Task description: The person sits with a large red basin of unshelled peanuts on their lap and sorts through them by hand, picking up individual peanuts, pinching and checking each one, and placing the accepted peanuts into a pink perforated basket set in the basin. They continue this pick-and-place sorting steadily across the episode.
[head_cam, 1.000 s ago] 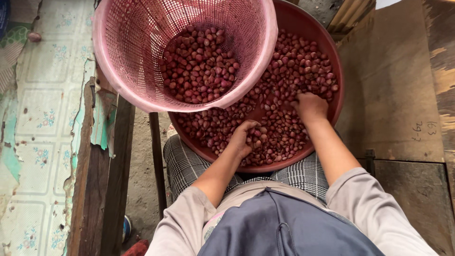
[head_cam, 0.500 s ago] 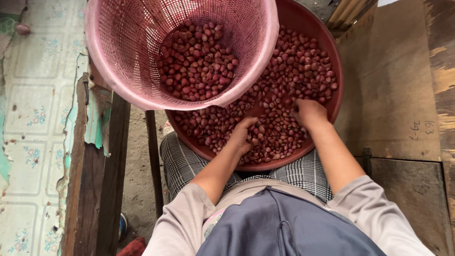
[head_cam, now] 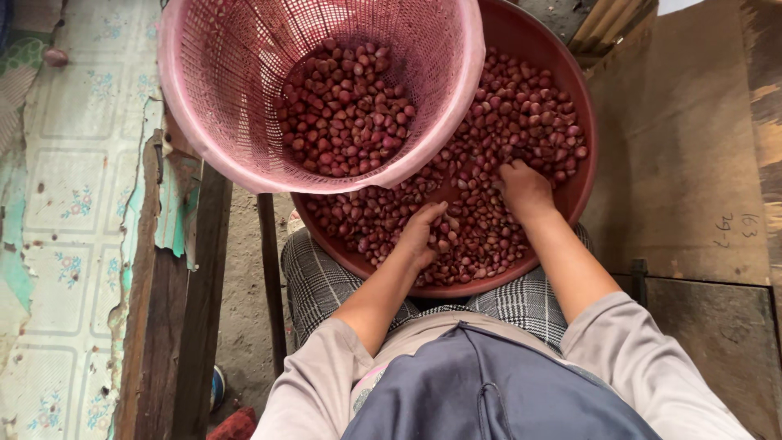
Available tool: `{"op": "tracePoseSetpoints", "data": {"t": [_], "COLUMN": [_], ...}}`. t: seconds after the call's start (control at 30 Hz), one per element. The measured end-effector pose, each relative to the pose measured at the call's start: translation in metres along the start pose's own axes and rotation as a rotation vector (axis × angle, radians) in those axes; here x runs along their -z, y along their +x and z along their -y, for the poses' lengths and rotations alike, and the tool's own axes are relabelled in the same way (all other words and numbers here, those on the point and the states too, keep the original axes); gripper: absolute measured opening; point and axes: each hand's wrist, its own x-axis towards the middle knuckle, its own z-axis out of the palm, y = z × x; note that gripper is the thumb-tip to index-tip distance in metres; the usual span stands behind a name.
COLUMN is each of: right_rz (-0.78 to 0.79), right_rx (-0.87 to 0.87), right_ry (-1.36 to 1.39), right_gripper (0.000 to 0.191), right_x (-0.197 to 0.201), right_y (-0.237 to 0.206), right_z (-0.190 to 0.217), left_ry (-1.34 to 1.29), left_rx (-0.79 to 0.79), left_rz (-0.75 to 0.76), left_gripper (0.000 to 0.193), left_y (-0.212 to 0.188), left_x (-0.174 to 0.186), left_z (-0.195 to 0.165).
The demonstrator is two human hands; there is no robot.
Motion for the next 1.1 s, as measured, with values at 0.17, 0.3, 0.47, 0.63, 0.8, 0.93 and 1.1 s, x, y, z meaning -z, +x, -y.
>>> {"op": "tracePoseSetpoints", "data": {"t": [0.17,0.3,0.47,0.63,0.8,0.93,1.1], "right_rz": [0.183,0.286,0.016,0.056,-0.105,0.298,0.239], "right_rx": [-0.529,-0.725,-0.145,-0.079,0.017,-0.608,-0.763], "right_ry": [1.266,1.750,0.587,0.096,0.480,1.461,1.543], "right_gripper": [0.022,0.023,0.023,0.014,0.027,0.025,0.029], "right_x": [0.008,0.021,0.000,-0.017,-0.001,0.016,0.021], "right_y": [0.003,0.018,0.035,0.039,0.029,0.019,0.024], "right_z": [-0.015,-0.024,0.012,0.035,0.016,0.004,0.009], "left_ry": [-0.015,0.016,0.057,0.033,0.029,0.003,0.004], "left_rx": [0.003,0.026,-0.001,0.000,-0.005,-0.030,-0.016], "left_rz": [-0.057,-0.047,-0.078,-0.106,-0.093,-0.097,-0.063], "left_gripper": [0.031,0.027,0.022,0.027,0.025,0.020,0.023], "left_y": [-0.003,-0.004,-0.011,-0.012,-0.012,-0.015,-0.010], "left_x": [0.007,-0.001,-0.004,0.003,0.004,0.007,0.006], "left_z": [-0.005,-0.005,-0.007,-0.011,-0.011,-0.013,-0.011]}}
